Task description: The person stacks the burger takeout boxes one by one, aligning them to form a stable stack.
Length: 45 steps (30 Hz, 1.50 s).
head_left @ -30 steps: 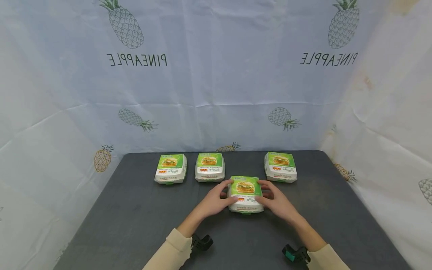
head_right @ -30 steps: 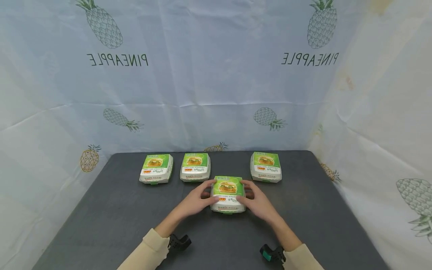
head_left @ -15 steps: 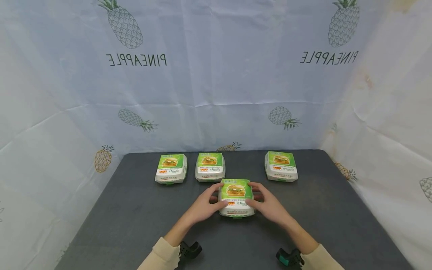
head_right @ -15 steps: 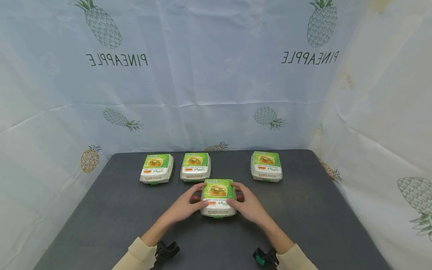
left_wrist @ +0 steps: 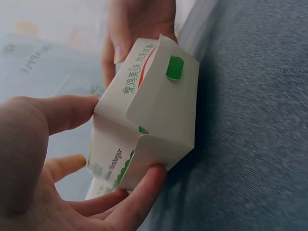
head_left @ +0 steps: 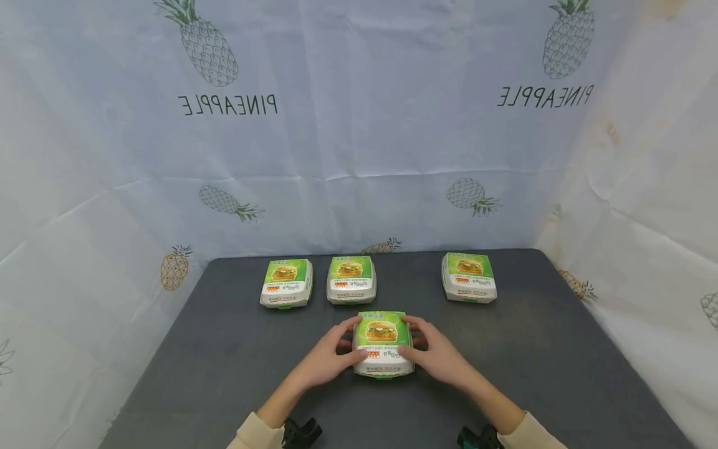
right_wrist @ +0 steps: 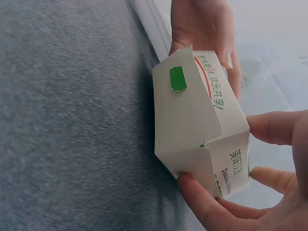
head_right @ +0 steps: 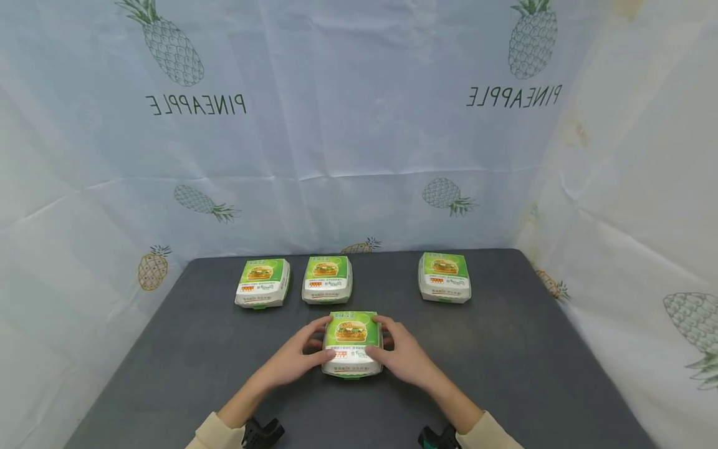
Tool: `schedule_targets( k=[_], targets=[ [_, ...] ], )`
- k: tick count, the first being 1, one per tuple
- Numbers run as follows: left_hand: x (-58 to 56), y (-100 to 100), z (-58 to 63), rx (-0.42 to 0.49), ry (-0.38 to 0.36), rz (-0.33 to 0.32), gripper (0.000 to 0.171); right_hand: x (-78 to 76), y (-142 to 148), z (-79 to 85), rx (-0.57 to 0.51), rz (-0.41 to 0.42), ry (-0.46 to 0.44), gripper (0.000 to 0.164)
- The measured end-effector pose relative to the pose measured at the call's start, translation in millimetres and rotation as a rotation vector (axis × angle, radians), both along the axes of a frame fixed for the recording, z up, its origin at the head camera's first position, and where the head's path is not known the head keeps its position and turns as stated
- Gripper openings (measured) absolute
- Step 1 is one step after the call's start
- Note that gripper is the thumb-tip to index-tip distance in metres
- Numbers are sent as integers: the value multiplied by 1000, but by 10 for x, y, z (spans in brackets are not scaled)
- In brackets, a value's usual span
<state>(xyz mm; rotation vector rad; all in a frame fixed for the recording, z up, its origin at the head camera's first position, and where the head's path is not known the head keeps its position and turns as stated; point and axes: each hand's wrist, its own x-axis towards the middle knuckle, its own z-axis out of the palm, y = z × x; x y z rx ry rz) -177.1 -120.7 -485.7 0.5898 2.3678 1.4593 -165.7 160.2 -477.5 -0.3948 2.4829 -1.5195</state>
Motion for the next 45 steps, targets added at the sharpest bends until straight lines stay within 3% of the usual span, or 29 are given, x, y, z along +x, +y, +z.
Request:
schedule_targets(
  k=[5,12,17,38,45],
  targets=[
    [25,-9,-30,-36,20,-14,70,22,-11,-19,4,7,0,67],
    [36,32,-12,-34,-7,6,75,19,37,28,30,5,-12,65],
    [53,47,-31,-64,28,16,77,9,109,89,65,-28,0,62],
    [72,66,-62,-98,52,42,80,-154,547,272,238,-155,230,63],
    [70,82,-69,-98,51,39,80,-225,698,373,243,-215,256,65]
  ],
)
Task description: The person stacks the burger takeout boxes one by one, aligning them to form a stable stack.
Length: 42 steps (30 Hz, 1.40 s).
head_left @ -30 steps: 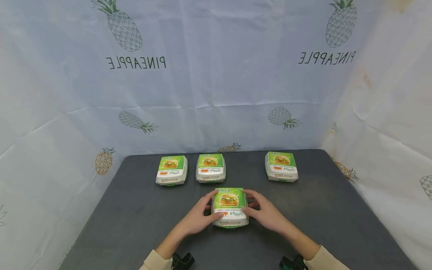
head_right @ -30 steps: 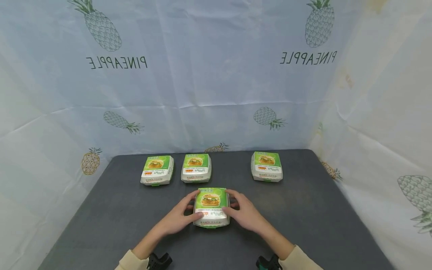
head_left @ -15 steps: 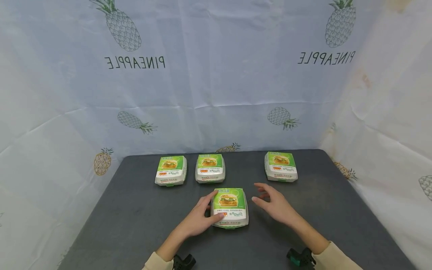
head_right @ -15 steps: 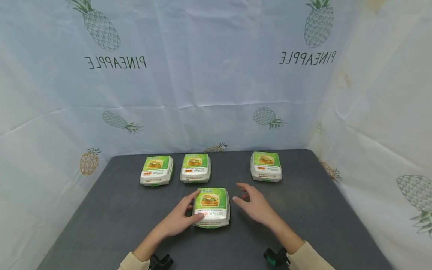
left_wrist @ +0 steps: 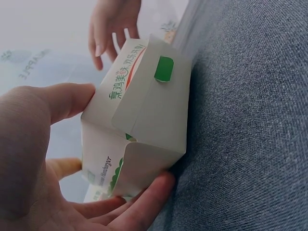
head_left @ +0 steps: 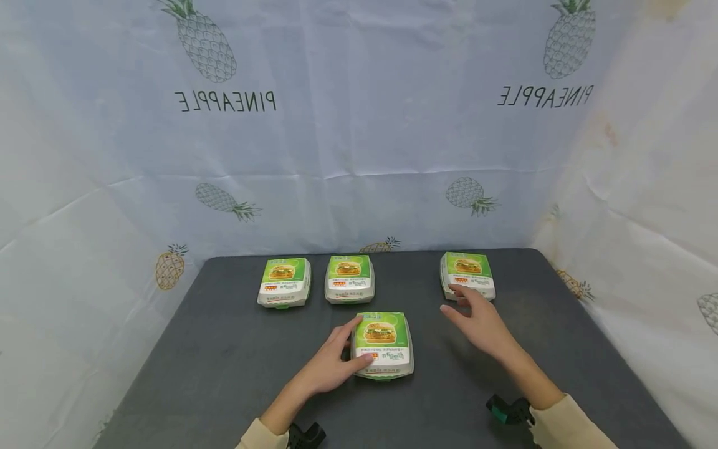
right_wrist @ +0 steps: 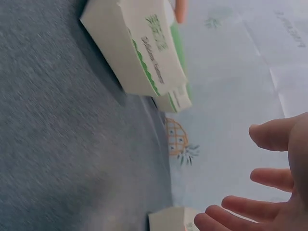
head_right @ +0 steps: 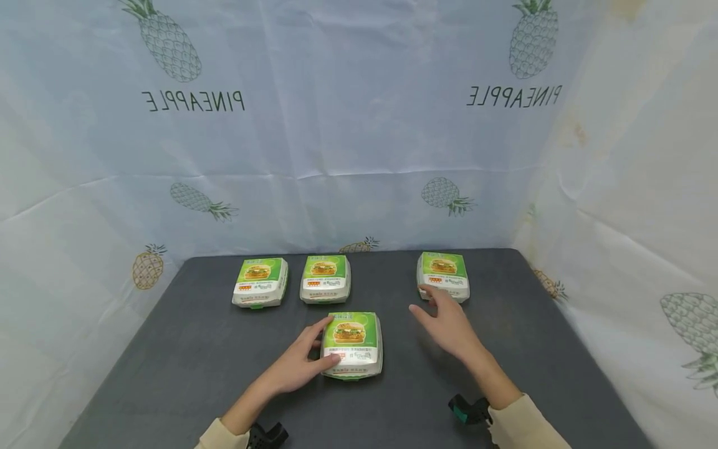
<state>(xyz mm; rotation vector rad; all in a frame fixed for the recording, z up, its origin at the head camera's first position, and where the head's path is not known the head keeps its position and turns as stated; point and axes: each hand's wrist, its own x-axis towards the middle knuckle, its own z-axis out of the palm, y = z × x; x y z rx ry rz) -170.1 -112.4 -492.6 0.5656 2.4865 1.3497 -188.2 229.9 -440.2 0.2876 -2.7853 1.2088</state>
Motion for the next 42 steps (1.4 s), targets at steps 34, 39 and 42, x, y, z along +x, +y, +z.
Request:
schedule_targets(
  k=[34,39,42],
  targets=[
    [18,39,20,-32,14,23,82,-624,614,-12,173,-178,53,72],
    [28,39,30,-34,17,21,81,-716,696,-129,103,-180,-28,76],
    [40,39,23,-33,19,10,81,-731,732,-197,57,-189,-86,79]
  ],
)
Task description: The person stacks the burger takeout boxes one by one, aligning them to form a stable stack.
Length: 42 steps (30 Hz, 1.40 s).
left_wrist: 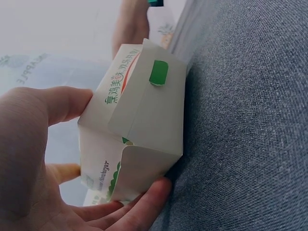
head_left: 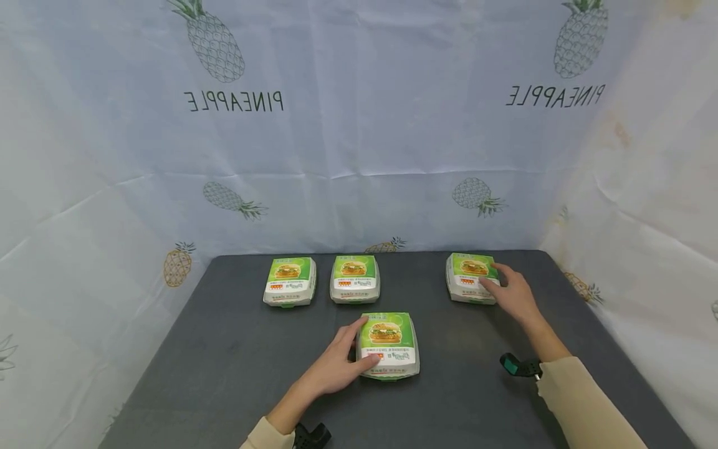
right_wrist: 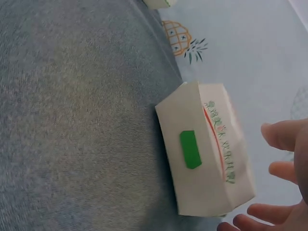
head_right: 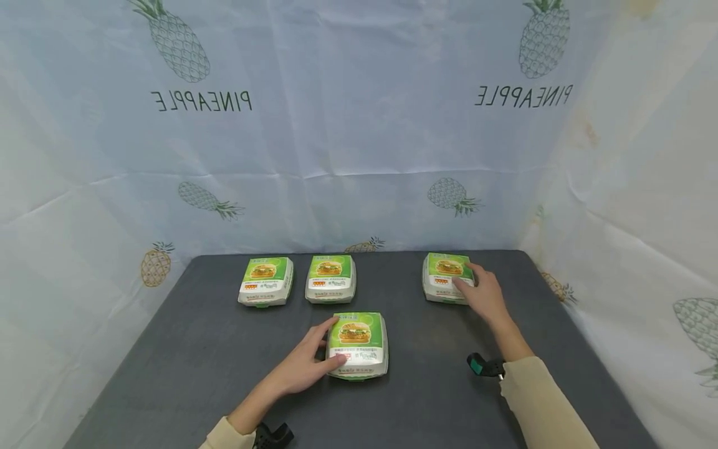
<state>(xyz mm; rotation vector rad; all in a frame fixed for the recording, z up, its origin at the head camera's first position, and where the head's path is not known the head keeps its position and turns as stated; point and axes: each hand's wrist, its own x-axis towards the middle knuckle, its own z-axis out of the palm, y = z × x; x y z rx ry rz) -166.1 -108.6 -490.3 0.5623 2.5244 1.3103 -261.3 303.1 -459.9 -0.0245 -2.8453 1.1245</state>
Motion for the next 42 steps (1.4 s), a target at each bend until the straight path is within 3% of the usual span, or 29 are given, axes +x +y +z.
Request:
schedule_targets(
  k=[8,19,30,42],
  targets=[
    [-2,-6,-31,16,-6,-10,81,-33,16,-124,-136,-33,-112,88],
    [-7,-1,-11,24,-7,-3,82,-47,20,-183,-249,-57,-110,88],
    [7,2,-1,29,-8,-13,81,10,63,-253,-276,-55,-90,87],
    [-13,-1,-14,26,-15,-3,82,128,4,-120,-327,-45,-90,87]
  ],
)
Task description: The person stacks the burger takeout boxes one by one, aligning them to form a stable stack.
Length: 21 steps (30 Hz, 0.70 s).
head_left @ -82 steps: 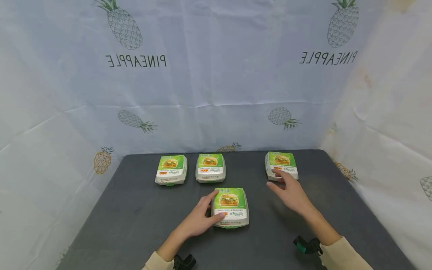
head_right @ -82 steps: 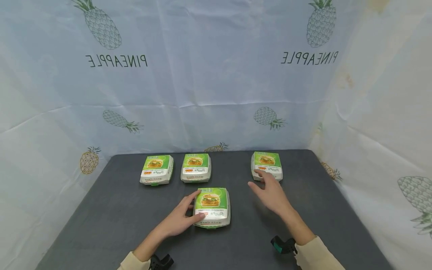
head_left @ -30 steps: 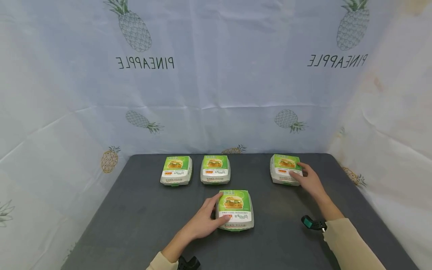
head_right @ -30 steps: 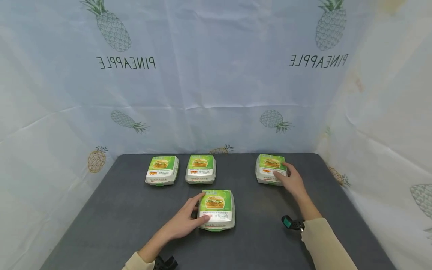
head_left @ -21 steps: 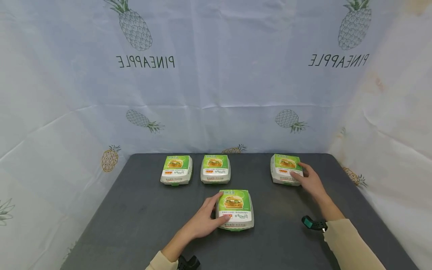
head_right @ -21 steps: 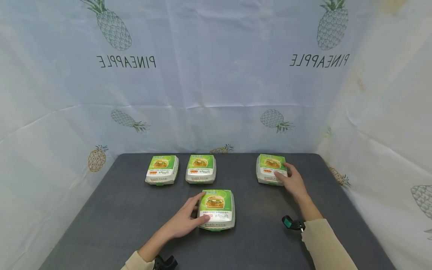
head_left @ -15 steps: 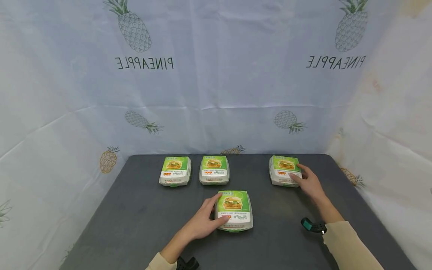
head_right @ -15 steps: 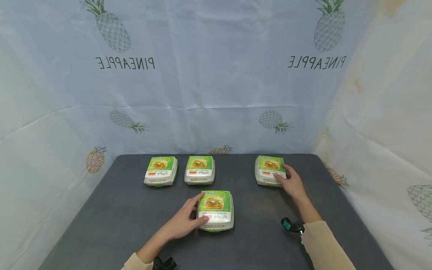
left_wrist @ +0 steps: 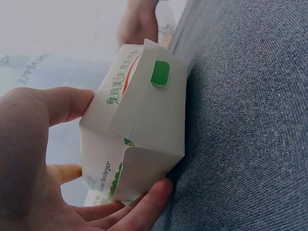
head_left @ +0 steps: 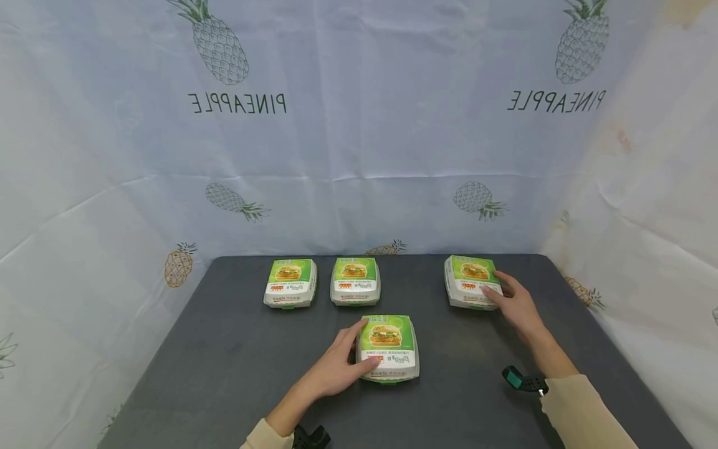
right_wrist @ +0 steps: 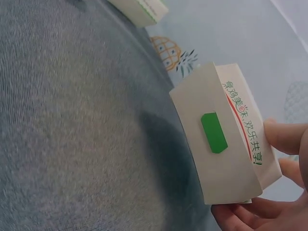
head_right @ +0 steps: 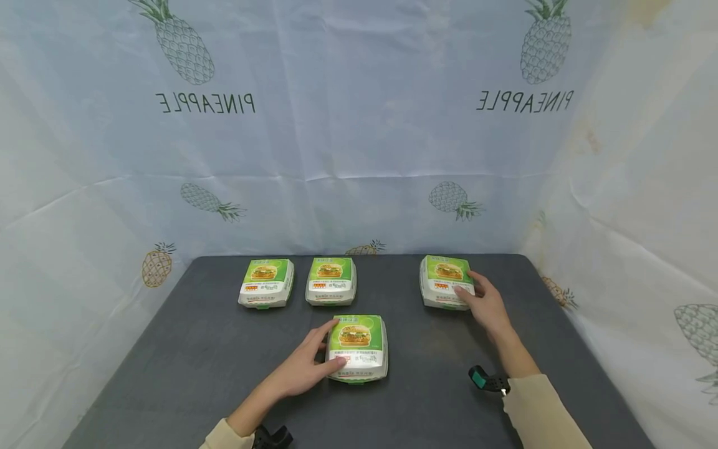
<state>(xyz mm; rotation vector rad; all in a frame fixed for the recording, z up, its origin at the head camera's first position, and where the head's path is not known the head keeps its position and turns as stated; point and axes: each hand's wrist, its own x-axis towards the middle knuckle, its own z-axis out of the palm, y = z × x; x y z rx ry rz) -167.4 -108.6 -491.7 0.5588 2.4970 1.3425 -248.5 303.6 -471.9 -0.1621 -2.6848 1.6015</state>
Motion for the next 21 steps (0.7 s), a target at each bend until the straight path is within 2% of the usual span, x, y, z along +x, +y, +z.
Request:
schedule_targets(
  k=[12,21],
  targets=[
    [-5,-2,-10,-7,1,4,82,187,-142,242,-54,63,34,88],
    [2,10,-5,-8,10,6,82,352,-283,421,-49,152,96,76]
  ],
)
